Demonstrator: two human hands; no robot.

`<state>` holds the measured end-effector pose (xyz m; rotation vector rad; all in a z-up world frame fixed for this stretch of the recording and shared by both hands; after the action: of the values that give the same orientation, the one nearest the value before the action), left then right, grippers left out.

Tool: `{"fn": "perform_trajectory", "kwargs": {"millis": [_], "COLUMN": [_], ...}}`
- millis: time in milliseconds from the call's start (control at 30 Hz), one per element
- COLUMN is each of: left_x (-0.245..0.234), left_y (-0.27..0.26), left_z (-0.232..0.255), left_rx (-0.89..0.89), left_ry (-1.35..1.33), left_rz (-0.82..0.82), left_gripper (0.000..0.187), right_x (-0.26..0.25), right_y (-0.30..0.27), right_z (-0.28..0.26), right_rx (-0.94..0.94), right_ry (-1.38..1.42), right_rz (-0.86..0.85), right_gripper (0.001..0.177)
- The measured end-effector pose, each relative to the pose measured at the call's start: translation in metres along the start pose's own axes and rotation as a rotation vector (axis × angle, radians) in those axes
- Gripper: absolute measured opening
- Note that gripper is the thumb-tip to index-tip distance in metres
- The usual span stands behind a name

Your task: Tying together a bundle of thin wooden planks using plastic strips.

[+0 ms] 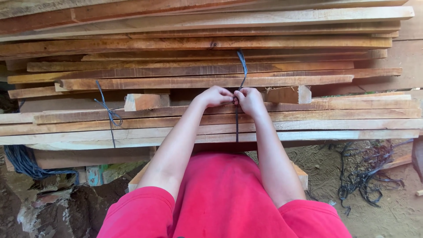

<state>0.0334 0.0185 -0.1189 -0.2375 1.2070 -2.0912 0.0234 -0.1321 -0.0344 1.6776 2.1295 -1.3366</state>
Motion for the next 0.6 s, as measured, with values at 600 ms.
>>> {"fn": "perform_trajectory", "kwargs": {"millis": [600], "left_x": [-0.003], "left_y": [-0.006], "left_z": [-0.003], "left_rx": [0.042], "left_ry": [-0.098], "left_rz": [0.161], "left_gripper": [0.018], "right_x": [-0.025], "right_y": [-0.049], "right_z": [-0.039], "right_rx": [-0.417], "right_ry": [0.177], "right_rz": [0.366], "right_gripper": [0.024]}}
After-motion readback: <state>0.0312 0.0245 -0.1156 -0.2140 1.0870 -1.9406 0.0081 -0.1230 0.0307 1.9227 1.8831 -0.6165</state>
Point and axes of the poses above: each hand's wrist, its own y-axis towards the middle knuckle, its own x-axis out of the palm, z = x × y, the point moved 10 cm from there along y, towards the middle knuckle, and after that the axes turned 8 degrees about -x, right-handed, at the moved point
